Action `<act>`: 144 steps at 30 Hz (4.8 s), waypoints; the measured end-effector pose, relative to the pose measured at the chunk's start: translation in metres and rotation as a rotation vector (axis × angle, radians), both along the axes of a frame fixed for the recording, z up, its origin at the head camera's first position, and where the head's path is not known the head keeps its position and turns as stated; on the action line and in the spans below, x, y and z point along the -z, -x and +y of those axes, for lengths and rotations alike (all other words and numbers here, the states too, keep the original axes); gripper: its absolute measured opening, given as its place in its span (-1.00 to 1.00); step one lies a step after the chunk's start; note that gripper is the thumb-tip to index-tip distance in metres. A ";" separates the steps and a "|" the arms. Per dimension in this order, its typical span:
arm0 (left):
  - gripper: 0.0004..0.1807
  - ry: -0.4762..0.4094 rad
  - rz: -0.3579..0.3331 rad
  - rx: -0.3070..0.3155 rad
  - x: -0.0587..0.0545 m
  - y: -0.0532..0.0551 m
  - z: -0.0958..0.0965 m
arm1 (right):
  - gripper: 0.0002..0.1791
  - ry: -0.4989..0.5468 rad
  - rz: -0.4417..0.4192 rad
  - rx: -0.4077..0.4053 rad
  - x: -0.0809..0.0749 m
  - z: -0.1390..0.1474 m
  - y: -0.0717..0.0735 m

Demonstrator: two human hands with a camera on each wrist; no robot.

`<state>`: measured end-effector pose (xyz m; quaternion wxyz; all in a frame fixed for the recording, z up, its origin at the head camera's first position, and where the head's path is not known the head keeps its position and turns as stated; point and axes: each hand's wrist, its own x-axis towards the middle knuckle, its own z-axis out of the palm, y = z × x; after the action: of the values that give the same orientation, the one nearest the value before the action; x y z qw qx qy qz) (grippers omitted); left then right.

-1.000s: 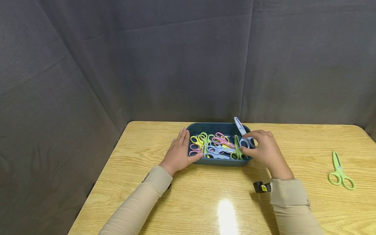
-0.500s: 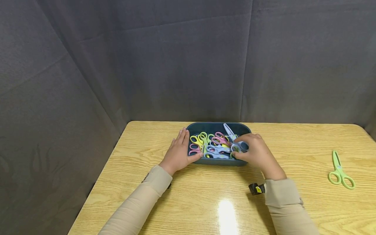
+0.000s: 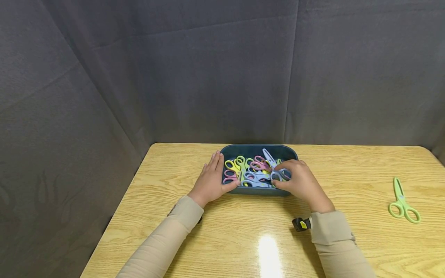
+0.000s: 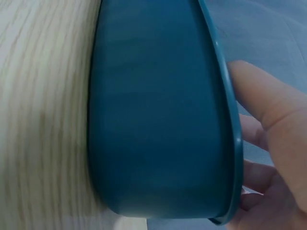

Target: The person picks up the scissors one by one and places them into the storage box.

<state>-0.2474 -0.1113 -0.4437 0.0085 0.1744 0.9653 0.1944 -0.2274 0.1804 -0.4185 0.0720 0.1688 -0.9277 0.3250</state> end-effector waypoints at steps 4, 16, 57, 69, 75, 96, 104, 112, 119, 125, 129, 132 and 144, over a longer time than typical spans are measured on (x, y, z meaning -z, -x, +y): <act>0.22 0.002 -0.007 -0.005 0.000 0.000 0.000 | -0.64 0.000 -0.007 0.020 0.001 -0.002 0.001; 0.22 0.018 -0.016 -0.011 -0.003 -0.001 0.001 | -0.57 -0.035 -0.028 0.036 0.005 -0.006 0.003; 0.21 0.001 -0.014 -0.013 -0.001 0.001 0.000 | -0.70 -0.112 0.011 0.056 0.008 -0.016 0.003; 0.22 -0.001 -0.007 -0.007 0.000 0.001 0.000 | -0.74 -0.165 0.062 0.027 0.007 -0.012 0.000; 0.22 0.013 -0.008 -0.011 -0.001 0.001 0.001 | -0.69 -0.163 0.038 0.032 0.004 -0.009 -0.001; 0.21 0.021 0.002 -0.007 0.000 0.000 0.000 | -0.67 -0.112 0.020 0.051 -0.017 0.014 -0.005; 0.21 0.017 0.007 -0.005 -0.001 0.000 0.000 | -0.66 -0.075 0.039 0.093 -0.025 0.033 -0.006; 0.20 0.016 0.008 -0.008 -0.003 -0.001 0.001 | -0.67 -0.052 0.101 0.156 -0.028 0.054 -0.008; 0.20 0.016 0.014 -0.005 -0.003 -0.001 0.000 | -0.67 -0.025 0.154 0.231 -0.027 0.077 -0.010; 0.20 0.024 0.005 0.002 -0.002 0.000 0.001 | -0.64 0.003 0.108 0.349 -0.026 0.100 -0.016; 0.20 0.024 0.001 0.000 -0.003 0.001 0.002 | -0.63 0.027 0.105 0.432 -0.025 0.117 -0.021; 0.20 0.021 0.000 -0.003 -0.003 0.000 0.002 | -0.62 0.051 0.110 0.482 -0.024 0.128 -0.024; 0.21 0.037 0.000 -0.006 0.001 0.003 0.000 | -0.53 0.075 0.037 0.586 -0.017 0.158 -0.035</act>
<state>-0.2502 -0.1109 -0.4445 0.0113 0.1715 0.9692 0.1763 -0.1927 0.3388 -0.4010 0.1858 -0.1034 -0.9227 0.3215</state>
